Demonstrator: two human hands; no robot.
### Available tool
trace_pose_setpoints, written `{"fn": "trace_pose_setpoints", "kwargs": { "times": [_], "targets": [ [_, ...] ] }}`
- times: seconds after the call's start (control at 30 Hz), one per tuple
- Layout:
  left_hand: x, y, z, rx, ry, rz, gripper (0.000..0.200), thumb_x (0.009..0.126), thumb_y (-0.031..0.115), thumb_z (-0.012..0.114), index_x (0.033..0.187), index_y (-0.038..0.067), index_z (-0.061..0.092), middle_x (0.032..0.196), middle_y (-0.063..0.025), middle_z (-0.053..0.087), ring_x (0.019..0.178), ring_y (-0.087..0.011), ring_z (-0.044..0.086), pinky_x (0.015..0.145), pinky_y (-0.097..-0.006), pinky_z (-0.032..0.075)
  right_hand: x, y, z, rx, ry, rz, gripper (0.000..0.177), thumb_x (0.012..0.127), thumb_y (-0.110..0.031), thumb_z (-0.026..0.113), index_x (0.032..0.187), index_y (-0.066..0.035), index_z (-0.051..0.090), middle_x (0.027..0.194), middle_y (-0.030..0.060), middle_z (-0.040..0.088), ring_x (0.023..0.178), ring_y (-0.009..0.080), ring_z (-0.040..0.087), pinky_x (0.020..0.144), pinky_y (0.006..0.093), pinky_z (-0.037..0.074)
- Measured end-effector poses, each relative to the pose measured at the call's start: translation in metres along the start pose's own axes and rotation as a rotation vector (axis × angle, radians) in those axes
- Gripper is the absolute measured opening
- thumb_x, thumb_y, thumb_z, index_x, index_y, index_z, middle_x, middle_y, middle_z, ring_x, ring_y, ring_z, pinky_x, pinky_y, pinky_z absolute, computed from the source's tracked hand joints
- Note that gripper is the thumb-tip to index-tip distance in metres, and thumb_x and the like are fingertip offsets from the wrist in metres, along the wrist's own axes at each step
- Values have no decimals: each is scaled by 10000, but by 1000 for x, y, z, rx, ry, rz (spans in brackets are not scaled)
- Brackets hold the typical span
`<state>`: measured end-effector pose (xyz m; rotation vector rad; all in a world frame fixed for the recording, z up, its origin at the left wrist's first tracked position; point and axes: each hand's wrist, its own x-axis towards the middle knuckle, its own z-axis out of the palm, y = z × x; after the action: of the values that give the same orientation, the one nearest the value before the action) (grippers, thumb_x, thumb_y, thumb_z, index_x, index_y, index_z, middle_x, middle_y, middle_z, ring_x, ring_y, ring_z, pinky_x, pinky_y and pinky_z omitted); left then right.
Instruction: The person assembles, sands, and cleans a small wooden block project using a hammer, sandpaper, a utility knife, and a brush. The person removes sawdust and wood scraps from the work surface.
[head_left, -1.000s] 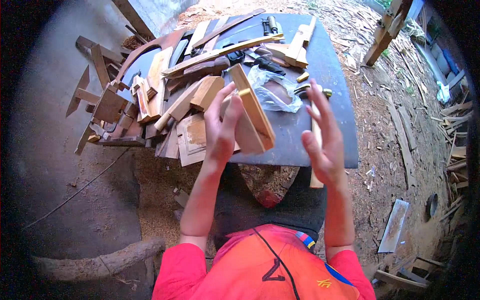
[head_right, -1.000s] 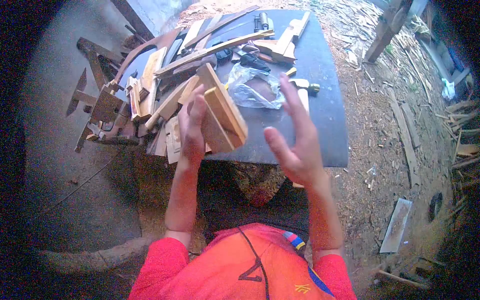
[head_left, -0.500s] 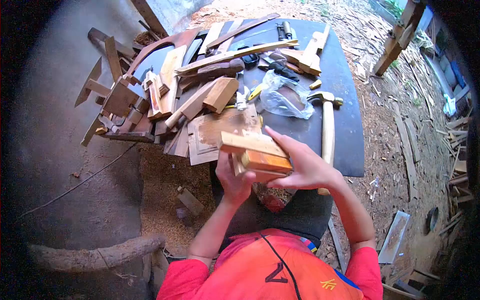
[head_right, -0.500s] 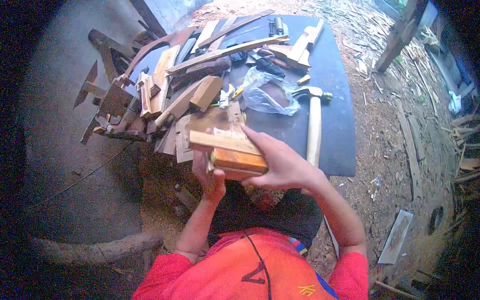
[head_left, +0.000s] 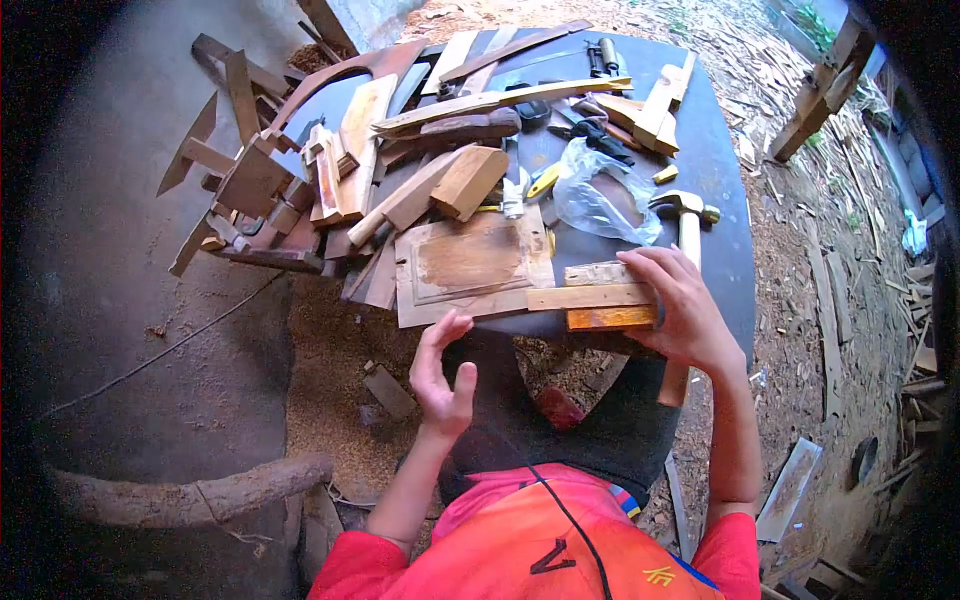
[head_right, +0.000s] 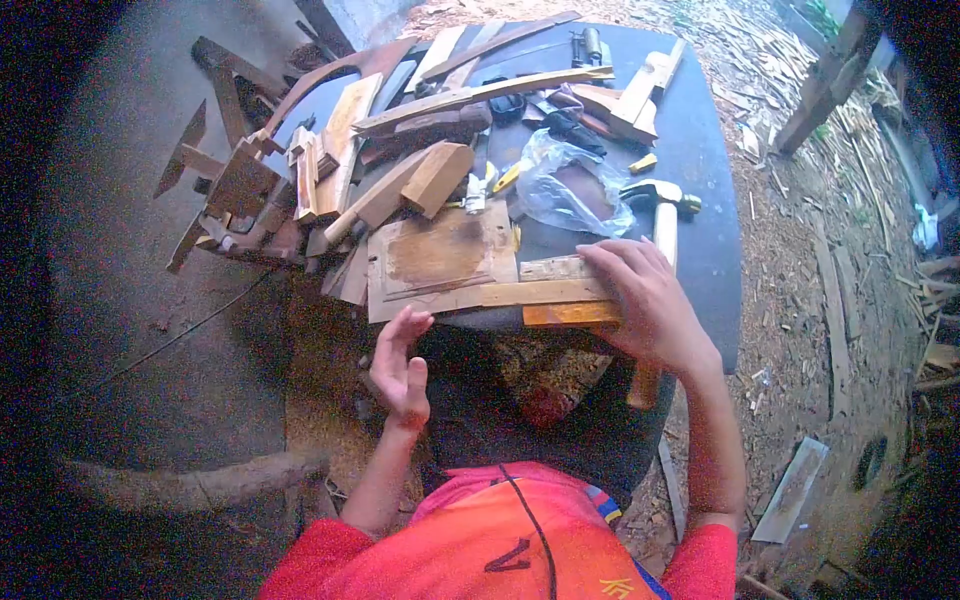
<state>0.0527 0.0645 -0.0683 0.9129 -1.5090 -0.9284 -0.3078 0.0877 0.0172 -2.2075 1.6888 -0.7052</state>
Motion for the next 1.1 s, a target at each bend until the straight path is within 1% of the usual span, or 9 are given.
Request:
{"fn": "trace_pose_setpoints", "kwargs": {
  "times": [0.07, 0.17, 0.3, 0.4, 0.57, 0.73, 0.8, 0.9, 1.1],
  "targets": [
    [-1, -3, -4, 38, 12, -12, 670, 1062, 399, 727, 1519, -69, 586, 1368, -188, 707, 1290, -293, 696, 1173, -446, 514, -2, 6, 4, -34, 30, -17, 1118, 645, -91, 982, 1653, -120, 499, 1607, 172, 552, 1532, 411, 491, 1319, 531, 376],
    [-2, -5, -4, 48, 27, -3, 575, 1058, 318, 717, 1475, -67, 622, 1331, -182, 720, 1252, -287, 708, 1147, -436, 528, -18, -1, 3, -154, 125, 216, 1150, 709, -111, 982, 1720, -145, 435, 1732, 195, 440, 1614, 440, 405, 1355, 514, 334],
    [2, -7, -2, 92, 38, 20, 488, 1057, 246, 705, 1431, -64, 654, 1294, -175, 735, 1215, -281, 717, 1115, -421, 542, -53, -20, 4, -115, 51, 383, 1014, 839, -94, 887, 1734, -142, 412, 1813, 236, 303, 1693, 476, 251, 1391, 565, 211],
    [9, -6, 7, 107, 45, 42, 400, 1047, 166, 695, 1383, -51, 685, 1254, -165, 754, 1189, -280, 730, 1098, -412, 549, -76, -4, 9, -194, 127, 427, 934, 873, -80, 850, 1713, -154, 450, 1805, 253, 299, 1687, 497, 246, 1382, 597, 213],
    [52, 19, 29, 237, 0, 200, 234, 1003, 63, 709, 1210, -34, 762, 1162, -174, 787, 1131, -295, 763, 1053, -402, 569, -86, -6, 12, 113, 390, 564, 769, 880, -54, 814, 1613, -129, 593, 1770, 189, 410, 1666, 447, 336, 1384, 564, 249],
    [144, 55, 80, 248, -255, 310, 199, 1018, 45, 706, 1196, 14, 787, 1157, -143, 799, 1112, -254, 764, 1012, -373, 572, -89, 1, 15, 49, 392, 507, 722, 873, -70, 822, 1568, -129, 635, 1703, 161, 522, 1641, 406, 406, 1395, 584, 206],
    [180, 65, 105, 405, -456, 408, 207, 1004, 45, 731, 1199, 33, 799, 1157, -162, 806, 1076, -303, 786, 978, -398, 595, -91, 4, 15, 73, 408, 494, 697, 871, -74, 826, 1544, -129, 655, 1673, 147, 564, 1634, 397, 423, 1397, 590, 195],
    [223, 53, 151, 513, -805, 336, 219, 999, 138, 760, 1187, 44, 820, 1142, -171, 818, 1047, -359, 796, 957, -444, 613, -94, 4, 15, 102, 429, 477, 667, 875, -82, 831, 1522, -142, 676, 1655, 123, 588, 1627, 386, 437, 1400, 597, 185],
    [250, 37, 203, 1215, -948, 168, 598, 862, 554, 867, 1087, 2, 824, 1091, -231, 819, 1081, -408, 790, 975, -483, 622, -96, 6, 18, 135, 461, 471, 617, 890, -97, 826, 1493, -148, 701, 1640, 112, 604, 1610, 378, 463, 1398, 601, 183]
  ]
}}
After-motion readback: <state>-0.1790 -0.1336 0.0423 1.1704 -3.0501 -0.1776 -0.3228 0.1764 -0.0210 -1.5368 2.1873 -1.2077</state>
